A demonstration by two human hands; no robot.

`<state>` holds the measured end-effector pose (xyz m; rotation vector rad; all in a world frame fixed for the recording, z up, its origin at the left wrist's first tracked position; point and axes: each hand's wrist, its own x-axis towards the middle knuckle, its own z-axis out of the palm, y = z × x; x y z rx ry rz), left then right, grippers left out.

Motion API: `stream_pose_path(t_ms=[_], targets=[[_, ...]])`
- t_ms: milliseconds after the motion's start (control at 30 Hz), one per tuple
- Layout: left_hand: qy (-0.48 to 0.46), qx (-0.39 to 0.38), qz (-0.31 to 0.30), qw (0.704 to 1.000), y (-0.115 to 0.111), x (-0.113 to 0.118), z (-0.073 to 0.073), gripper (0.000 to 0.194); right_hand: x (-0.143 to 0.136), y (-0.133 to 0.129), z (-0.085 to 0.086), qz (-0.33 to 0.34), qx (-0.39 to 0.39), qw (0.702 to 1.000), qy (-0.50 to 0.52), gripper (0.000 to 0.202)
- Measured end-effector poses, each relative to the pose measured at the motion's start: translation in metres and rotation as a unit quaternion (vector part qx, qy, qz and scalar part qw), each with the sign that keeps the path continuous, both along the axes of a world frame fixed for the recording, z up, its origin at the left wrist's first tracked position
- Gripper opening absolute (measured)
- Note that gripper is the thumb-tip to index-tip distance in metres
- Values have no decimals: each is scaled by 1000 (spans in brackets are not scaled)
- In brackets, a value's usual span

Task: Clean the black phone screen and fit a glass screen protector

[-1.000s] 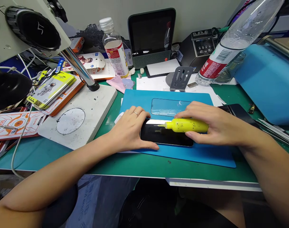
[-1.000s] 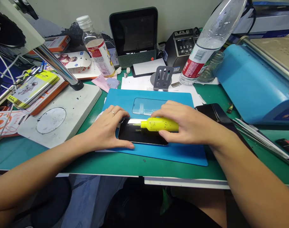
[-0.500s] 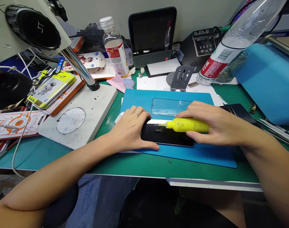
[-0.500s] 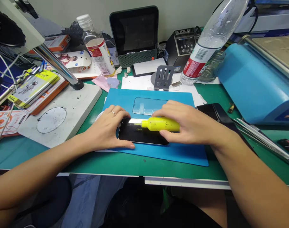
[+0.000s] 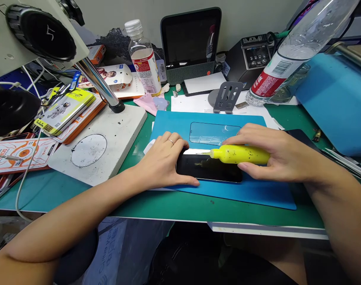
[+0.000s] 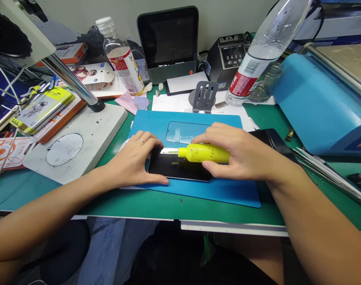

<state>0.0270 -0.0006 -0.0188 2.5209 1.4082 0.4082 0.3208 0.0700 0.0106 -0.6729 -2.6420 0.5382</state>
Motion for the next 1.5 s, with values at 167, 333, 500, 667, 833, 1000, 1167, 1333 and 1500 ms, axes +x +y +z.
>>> stream_pose_path(t_ms=[167,333,500,667,833,1000,1167,1333,1500], targets=[[-3,5,3,1000,0,1,0,78,4,0,1,-2,12,1000,16,41],[-5,9,-1,1000,0,1,-1,79,2,-1,0,4,12,1000,9,39],[-7,11,-6,1000,1,0,-3,80,-5,-3,-3,35,9,999,-7,37],[-5,11,-8,1000,2,-1,-3,81,-6,-3,-5,37,3,999,-18,38],[-4,13,-6,1000,2,0,-2,81,-7,-4,-3,37,-3,999,-18,37],[-2,12,-4,1000,1,1,-1,80,-4,-3,-2,18,-4,1000,-7,39],[2,8,-3,1000,1,0,-1,80,3,-1,5,-15,-4,1000,-2,36],[1,10,-3,1000,1,1,0,80,11,0,11,-43,-12,999,-20,32],[-3,8,-5,1000,1,0,-2,80,18,-1,16,-40,-23,999,-9,33]])
